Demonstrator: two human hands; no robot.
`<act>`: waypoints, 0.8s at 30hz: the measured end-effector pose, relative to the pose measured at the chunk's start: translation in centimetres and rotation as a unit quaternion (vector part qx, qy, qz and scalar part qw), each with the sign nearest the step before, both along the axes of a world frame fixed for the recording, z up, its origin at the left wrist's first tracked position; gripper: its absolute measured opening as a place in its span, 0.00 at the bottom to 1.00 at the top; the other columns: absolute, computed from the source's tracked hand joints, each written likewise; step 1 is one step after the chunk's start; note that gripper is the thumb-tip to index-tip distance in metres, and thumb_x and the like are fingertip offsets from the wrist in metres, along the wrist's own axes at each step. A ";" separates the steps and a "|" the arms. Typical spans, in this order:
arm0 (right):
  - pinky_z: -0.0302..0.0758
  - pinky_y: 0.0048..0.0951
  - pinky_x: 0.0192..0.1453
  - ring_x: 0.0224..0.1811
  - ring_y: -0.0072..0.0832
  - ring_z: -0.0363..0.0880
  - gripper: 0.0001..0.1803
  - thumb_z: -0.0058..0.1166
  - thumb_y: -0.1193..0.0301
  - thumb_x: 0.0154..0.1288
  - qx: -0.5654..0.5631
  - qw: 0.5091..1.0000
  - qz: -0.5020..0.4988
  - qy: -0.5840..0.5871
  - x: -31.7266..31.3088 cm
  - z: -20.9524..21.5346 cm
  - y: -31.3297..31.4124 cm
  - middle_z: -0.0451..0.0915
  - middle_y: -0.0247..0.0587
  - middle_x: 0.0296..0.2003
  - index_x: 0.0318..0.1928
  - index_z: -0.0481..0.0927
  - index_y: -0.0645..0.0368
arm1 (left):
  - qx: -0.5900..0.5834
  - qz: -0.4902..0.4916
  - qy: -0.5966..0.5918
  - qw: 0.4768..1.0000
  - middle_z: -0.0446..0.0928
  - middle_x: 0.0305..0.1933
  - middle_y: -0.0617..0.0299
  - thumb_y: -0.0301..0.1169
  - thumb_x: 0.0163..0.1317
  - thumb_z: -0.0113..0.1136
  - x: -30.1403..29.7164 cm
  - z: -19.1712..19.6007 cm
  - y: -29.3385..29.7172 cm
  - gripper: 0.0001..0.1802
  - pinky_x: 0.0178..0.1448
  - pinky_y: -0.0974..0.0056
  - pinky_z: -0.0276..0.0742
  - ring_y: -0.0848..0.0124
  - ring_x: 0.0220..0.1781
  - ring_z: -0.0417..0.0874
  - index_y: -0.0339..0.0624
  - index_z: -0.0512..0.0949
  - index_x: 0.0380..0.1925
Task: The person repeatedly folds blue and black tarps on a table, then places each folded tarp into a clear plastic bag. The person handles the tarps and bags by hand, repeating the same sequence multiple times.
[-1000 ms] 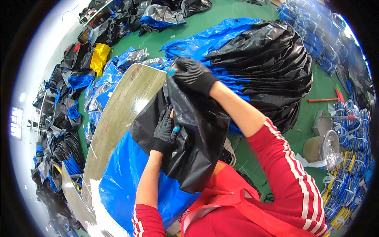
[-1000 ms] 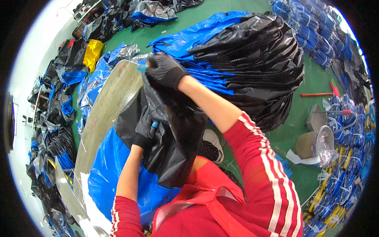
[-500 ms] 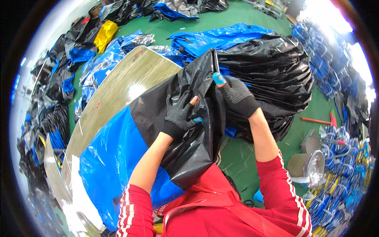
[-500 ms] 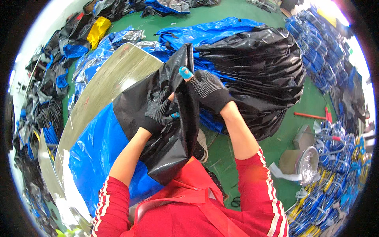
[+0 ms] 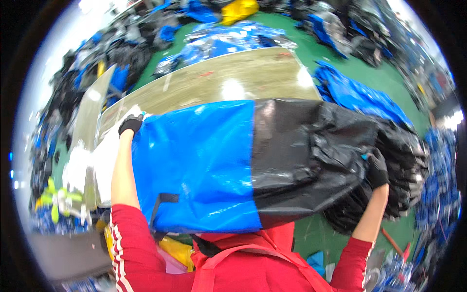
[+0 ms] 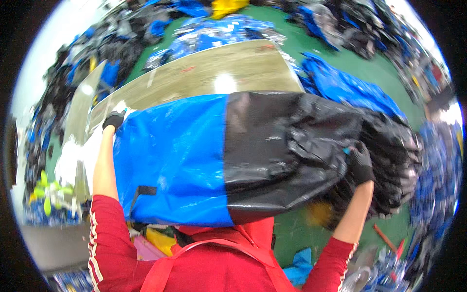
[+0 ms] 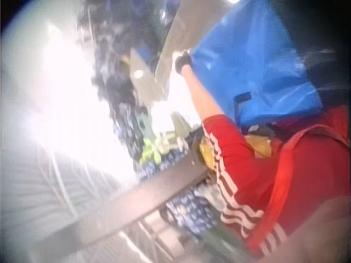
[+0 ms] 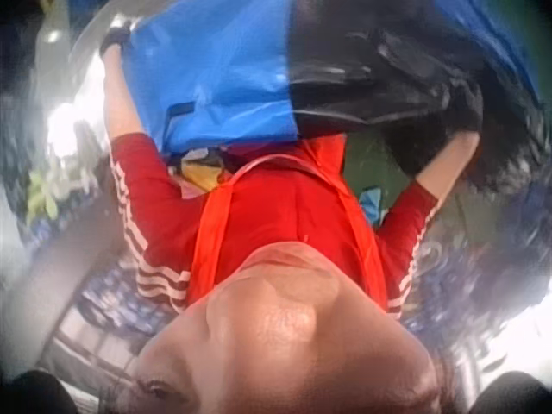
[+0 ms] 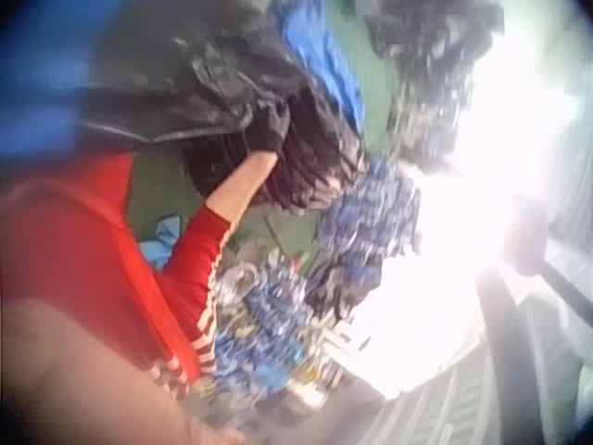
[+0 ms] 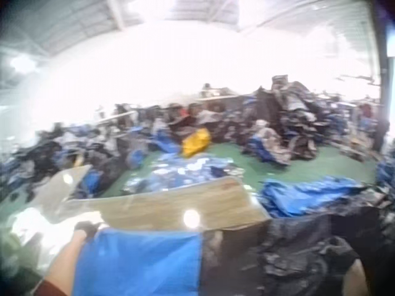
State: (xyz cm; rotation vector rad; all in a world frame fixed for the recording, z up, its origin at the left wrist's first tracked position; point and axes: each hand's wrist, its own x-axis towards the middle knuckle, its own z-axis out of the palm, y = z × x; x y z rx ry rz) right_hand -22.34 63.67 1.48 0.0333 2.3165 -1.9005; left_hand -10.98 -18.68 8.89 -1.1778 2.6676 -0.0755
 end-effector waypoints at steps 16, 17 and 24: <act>0.71 0.45 0.43 0.37 0.52 0.78 0.25 0.57 0.49 0.61 0.429 0.886 -0.077 0.160 -12.2 4.8 -3.1 0.80 0.56 0.29 0.33 0.81 0.62 | -0.014 -0.287 -0.005 0.958 0.83 0.40 0.48 0.39 0.56 0.55 -0.3 -13.9 -15.2 0.13 0.46 0.53 0.78 0.52 0.44 0.84 0.46 0.85 0.32; 0.68 0.35 0.37 0.28 0.29 0.71 0.21 0.63 0.55 0.59 0.399 0.895 -0.156 0.121 -11.7 5.6 -3.1 0.78 0.45 0.25 0.31 0.79 0.64 | -0.056 -0.293 -0.026 0.954 0.83 0.37 0.49 0.43 0.56 0.55 1.1 -14.8 -16.3 0.14 0.45 0.52 0.79 0.50 0.43 0.84 0.49 0.84 0.32; 0.69 0.31 0.36 0.26 0.31 0.68 0.19 0.62 0.59 0.60 0.377 0.876 -0.108 0.282 -10.6 4.5 -5.1 0.75 0.46 0.23 0.30 0.76 0.65 | -0.170 -0.039 0.143 0.974 0.76 0.51 0.42 0.45 0.63 0.54 5.1 -13.9 -10.0 0.23 0.61 0.50 0.69 0.48 0.56 0.76 0.40 0.77 0.50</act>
